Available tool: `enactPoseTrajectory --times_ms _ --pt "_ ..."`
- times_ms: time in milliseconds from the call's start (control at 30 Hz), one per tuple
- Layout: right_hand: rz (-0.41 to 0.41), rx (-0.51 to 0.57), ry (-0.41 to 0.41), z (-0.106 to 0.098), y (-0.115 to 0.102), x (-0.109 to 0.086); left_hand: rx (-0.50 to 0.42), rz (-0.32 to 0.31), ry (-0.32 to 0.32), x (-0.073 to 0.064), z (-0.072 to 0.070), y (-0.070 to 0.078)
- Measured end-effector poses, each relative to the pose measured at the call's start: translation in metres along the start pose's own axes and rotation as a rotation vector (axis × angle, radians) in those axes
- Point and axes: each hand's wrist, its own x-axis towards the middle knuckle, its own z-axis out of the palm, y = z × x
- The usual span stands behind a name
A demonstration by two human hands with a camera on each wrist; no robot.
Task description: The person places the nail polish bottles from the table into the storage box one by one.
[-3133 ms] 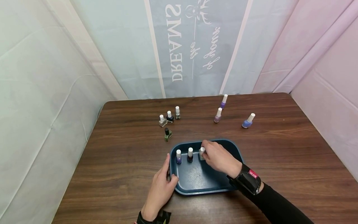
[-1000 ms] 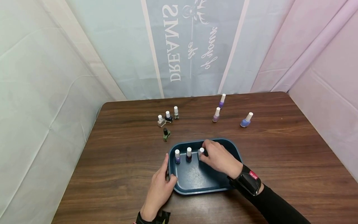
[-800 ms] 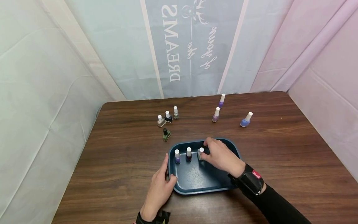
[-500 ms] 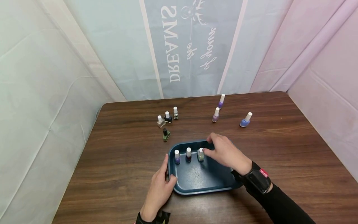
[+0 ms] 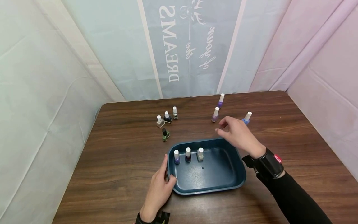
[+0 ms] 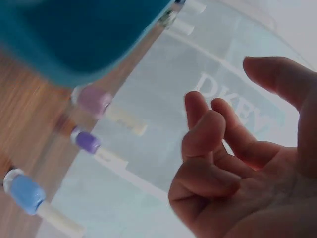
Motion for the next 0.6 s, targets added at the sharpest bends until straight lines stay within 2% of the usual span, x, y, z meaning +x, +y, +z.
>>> enactPoseTrajectory --times_ms 333,600 --pt "0.005 0.031 0.018 0.0 0.038 0.031 0.013 0.007 0.005 0.001 0.0 -0.001" --pt "0.093 0.072 0.014 0.01 0.058 0.054 -0.003 0.001 0.0 0.001 0.001 -0.003"
